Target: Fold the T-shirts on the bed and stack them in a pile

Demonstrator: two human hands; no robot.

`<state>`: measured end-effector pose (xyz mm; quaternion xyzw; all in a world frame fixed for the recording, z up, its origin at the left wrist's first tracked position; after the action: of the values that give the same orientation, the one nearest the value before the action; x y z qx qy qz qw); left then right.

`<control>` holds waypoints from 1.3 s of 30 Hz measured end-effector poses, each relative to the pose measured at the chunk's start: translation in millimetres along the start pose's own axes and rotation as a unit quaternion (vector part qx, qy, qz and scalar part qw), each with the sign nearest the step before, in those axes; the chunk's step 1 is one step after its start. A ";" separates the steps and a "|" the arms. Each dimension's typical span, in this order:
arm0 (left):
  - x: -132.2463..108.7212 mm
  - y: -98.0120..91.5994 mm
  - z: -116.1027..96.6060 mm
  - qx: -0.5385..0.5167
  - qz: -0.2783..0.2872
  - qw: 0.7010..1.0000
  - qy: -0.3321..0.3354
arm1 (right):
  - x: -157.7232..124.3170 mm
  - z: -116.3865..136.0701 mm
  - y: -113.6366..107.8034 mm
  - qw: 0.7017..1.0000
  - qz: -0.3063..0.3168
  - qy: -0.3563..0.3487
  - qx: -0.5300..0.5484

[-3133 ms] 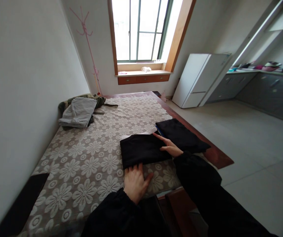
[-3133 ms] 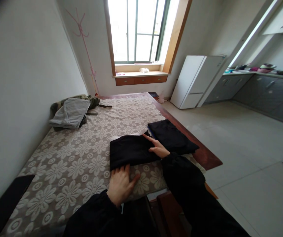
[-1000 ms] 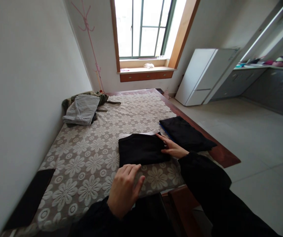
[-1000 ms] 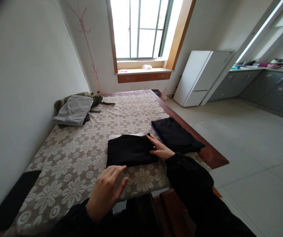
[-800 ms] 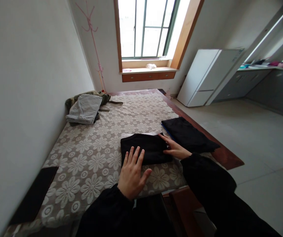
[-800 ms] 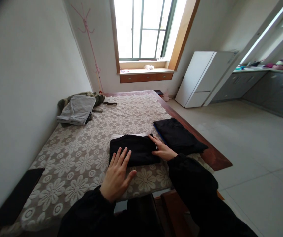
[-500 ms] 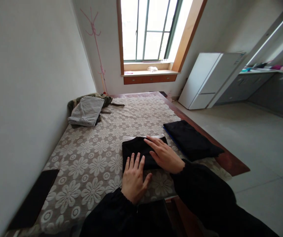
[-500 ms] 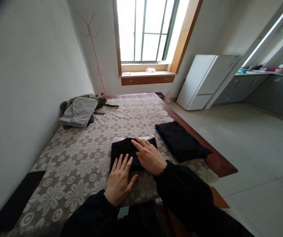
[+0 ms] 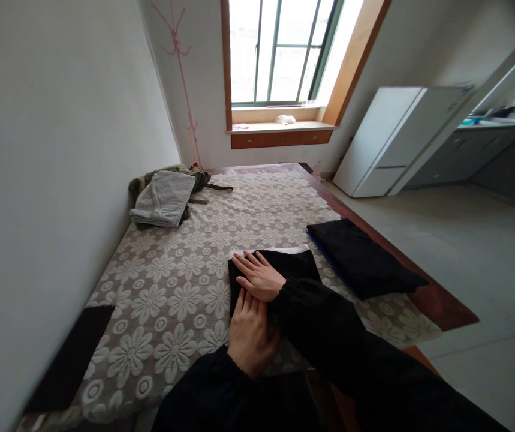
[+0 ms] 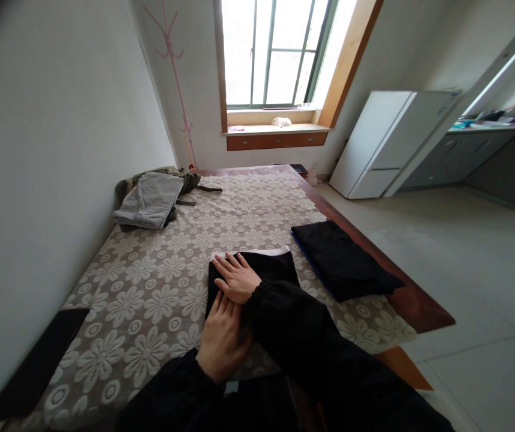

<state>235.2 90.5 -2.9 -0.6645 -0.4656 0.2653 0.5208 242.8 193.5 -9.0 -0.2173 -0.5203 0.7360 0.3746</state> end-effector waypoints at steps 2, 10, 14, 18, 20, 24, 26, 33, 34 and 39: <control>-0.3 0.6 -0.2 -0.003 0.001 1.000 0.001 | 1.8 -4.5 5.4 1.000 0.010 0.006 0.004; -0.3 -1.8 -2.3 0.000 -0.027 0.999 0.022 | 0.3 -2.6 0.1 1.000 0.029 0.009 0.004; -0.8 -3.4 0.6 0.000 -0.041 0.999 0.016 | -16.7 0.7 -7.7 1.000 0.013 0.013 -0.006; -1.2 -2.5 0.9 0.011 -0.051 0.998 0.022 | -46.0 -23.9 -17.4 0.992 -0.045 0.094 -0.073; -1.3 -1.7 0.5 0.019 -0.055 0.998 0.025 | -57.2 -39.5 -21.3 0.985 -0.061 0.123 -0.105; -0.9 0.0 2.1 0.030 -0.050 0.998 0.021 | -62.7 -57.5 -26.2 0.981 -0.069 0.126 -0.133; -1.0 -0.4 2.9 0.031 -0.044 0.998 0.022 | -61.8 -59.6 -27.0 0.983 -0.070 0.111 -0.132; -7.8 -5.2 14.9 0.053 -0.043 0.998 -0.003 | -90.0 -101.0 -38.5 0.960 -0.143 0.199 -0.137; -8.9 -5.7 17.0 0.057 -0.044 0.997 -0.010 | -100.0 -111.9 -41.5 0.950 -0.159 0.233 -0.138; -10.2 -5.4 17.9 0.057 -0.037 0.998 -0.004 | -145.8 -142.0 -44.1 0.924 -0.180 0.322 -0.103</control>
<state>214.0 89.5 -4.9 -0.6151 -0.4762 0.2749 0.5651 449.0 173.7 -30.0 -0.3828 -0.4750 0.4884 0.6239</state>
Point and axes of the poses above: each hand's wrist, its own x-axis towards the middle knuckle, its own y-axis out of the palm, z = x × y, the point moved 10 cm from there along x, towards the middle knuckle, and after that the axes turned 2 degrees about x, right-handed, at the moved point
